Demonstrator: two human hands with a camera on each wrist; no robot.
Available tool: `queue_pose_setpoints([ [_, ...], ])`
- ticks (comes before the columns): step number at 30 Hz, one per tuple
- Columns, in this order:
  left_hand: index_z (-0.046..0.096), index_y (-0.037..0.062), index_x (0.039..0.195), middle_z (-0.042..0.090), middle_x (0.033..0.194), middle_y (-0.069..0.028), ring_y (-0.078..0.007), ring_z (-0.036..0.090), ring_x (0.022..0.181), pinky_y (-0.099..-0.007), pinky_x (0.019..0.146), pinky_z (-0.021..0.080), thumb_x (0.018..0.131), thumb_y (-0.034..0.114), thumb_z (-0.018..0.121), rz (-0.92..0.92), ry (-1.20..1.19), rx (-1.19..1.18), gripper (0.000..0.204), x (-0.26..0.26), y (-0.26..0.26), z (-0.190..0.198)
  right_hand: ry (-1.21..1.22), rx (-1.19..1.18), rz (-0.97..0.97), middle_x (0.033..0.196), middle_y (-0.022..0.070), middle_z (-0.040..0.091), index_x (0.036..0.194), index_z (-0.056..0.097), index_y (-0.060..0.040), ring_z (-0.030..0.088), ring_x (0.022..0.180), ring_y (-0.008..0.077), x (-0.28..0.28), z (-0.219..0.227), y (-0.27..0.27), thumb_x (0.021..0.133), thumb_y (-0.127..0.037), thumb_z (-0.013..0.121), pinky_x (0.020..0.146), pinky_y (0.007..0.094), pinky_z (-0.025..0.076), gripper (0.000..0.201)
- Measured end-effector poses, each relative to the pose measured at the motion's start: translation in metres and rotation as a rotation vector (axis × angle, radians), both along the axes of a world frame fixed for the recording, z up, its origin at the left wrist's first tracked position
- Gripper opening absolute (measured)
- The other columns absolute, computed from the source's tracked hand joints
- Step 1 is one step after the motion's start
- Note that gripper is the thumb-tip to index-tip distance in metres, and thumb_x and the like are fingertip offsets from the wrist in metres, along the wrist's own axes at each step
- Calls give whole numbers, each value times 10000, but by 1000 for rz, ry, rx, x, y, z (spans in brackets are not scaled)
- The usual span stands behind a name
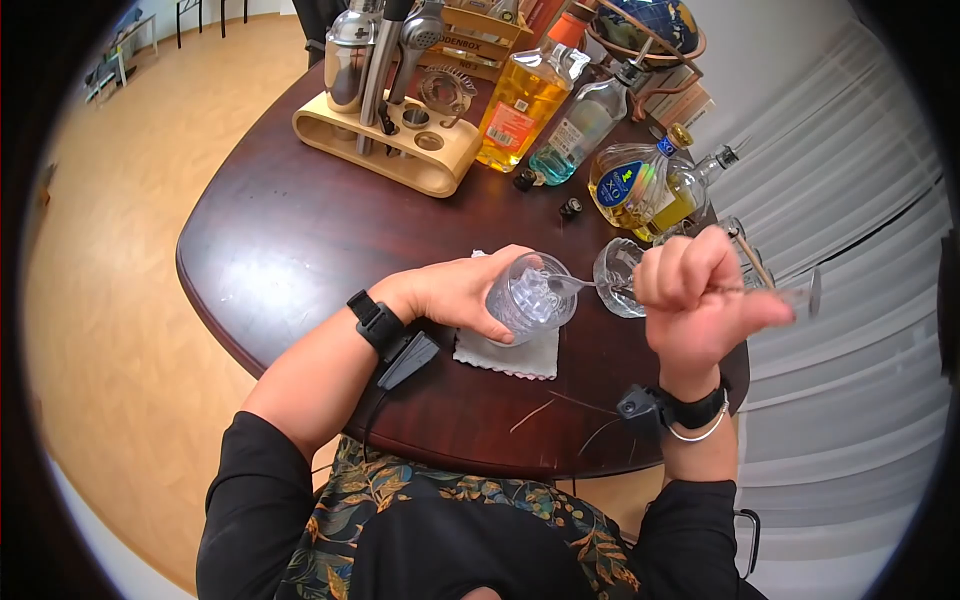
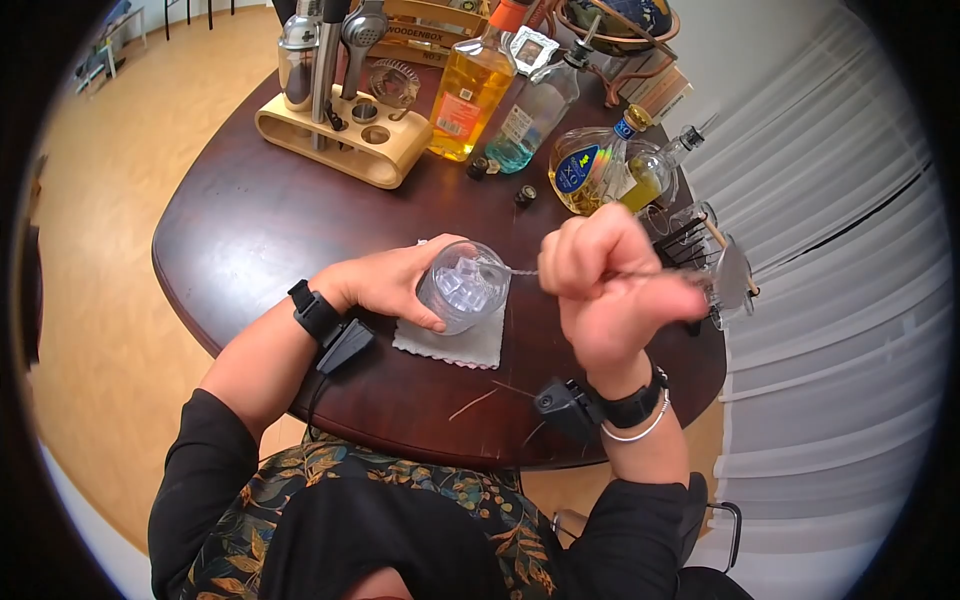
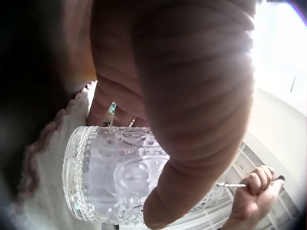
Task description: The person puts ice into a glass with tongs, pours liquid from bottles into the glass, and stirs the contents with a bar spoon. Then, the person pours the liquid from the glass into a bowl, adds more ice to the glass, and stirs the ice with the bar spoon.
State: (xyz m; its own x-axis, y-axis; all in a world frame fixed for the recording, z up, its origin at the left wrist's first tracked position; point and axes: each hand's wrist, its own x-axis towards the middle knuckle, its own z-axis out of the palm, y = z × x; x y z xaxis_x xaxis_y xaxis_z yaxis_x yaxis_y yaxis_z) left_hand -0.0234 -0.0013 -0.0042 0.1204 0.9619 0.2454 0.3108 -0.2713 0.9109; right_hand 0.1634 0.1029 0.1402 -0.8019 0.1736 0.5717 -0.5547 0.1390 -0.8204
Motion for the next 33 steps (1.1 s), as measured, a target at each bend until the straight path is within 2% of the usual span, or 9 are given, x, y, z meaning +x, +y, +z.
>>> queue_pose_setpoints([
  [2,332,35,1384,487,1320,-141,-247,448,1262,-349,1069,346,618,242,859,-3,1,32,953,1,0,0,19,177,-111,535,-20,325,638,335,-97,258,464,116,-1,-10,-12,718,-871,336,439,282,201,778],
  [5,336,35,1384,500,1307,-133,-245,466,1243,-350,1060,358,618,231,855,0,0,-14,946,0,0,2,42,550,31,506,-4,329,554,304,-83,343,438,142,-14,-23,-8,794,-807,322,427,289,262,763],
  [6,337,35,1384,504,1302,-132,-244,470,1238,-349,1057,362,619,228,855,5,8,-16,944,0,-1,3,-64,591,43,497,0,328,535,292,-81,362,433,148,-17,-26,-8,823,-781,315,426,292,280,758],
  [8,338,33,1384,510,1293,-129,-243,479,1227,-347,1050,369,620,222,854,14,25,-21,941,-1,-2,3,-190,465,50,536,-16,285,589,295,-86,278,447,134,-26,-43,0,870,-742,270,438,290,218,714],
  [10,338,31,1384,512,1288,-131,-238,478,1224,-345,1048,371,621,215,854,2,9,-24,939,-1,-1,3,-192,155,-22,547,-35,250,630,283,-108,208,462,112,-32,-57,12,877,-742,262,444,287,175,682],
  [12,338,28,1383,512,1285,-132,-233,478,1222,-343,1047,371,621,207,855,-10,-1,-19,938,-1,0,2,-193,-216,-50,558,-50,257,647,269,-128,209,477,87,-32,-55,25,892,-736,219,444,266,183,658],
  [20,331,20,1386,493,1310,-127,-229,453,1247,-342,1068,345,619,196,861,-20,-25,-32,949,-2,1,2,-80,-576,-297,528,-50,194,658,251,-158,145,443,80,-19,-41,13,910,-712,260,414,257,129,608],
  [27,283,26,1408,455,1344,-145,-246,426,1275,-348,1081,331,594,257,888,-14,16,33,1040,0,-1,5,-34,-482,-178,534,-48,207,662,268,-147,142,445,81,-11,-26,2,905,-715,263,416,257,133,618],
  [33,276,27,1400,450,1342,-158,-267,430,1277,-360,1074,345,565,332,911,81,80,94,1092,3,0,-2,6,-236,91,526,-29,281,663,304,-128,175,444,93,2,-2,1,795,-833,259,421,272,161,718],
])
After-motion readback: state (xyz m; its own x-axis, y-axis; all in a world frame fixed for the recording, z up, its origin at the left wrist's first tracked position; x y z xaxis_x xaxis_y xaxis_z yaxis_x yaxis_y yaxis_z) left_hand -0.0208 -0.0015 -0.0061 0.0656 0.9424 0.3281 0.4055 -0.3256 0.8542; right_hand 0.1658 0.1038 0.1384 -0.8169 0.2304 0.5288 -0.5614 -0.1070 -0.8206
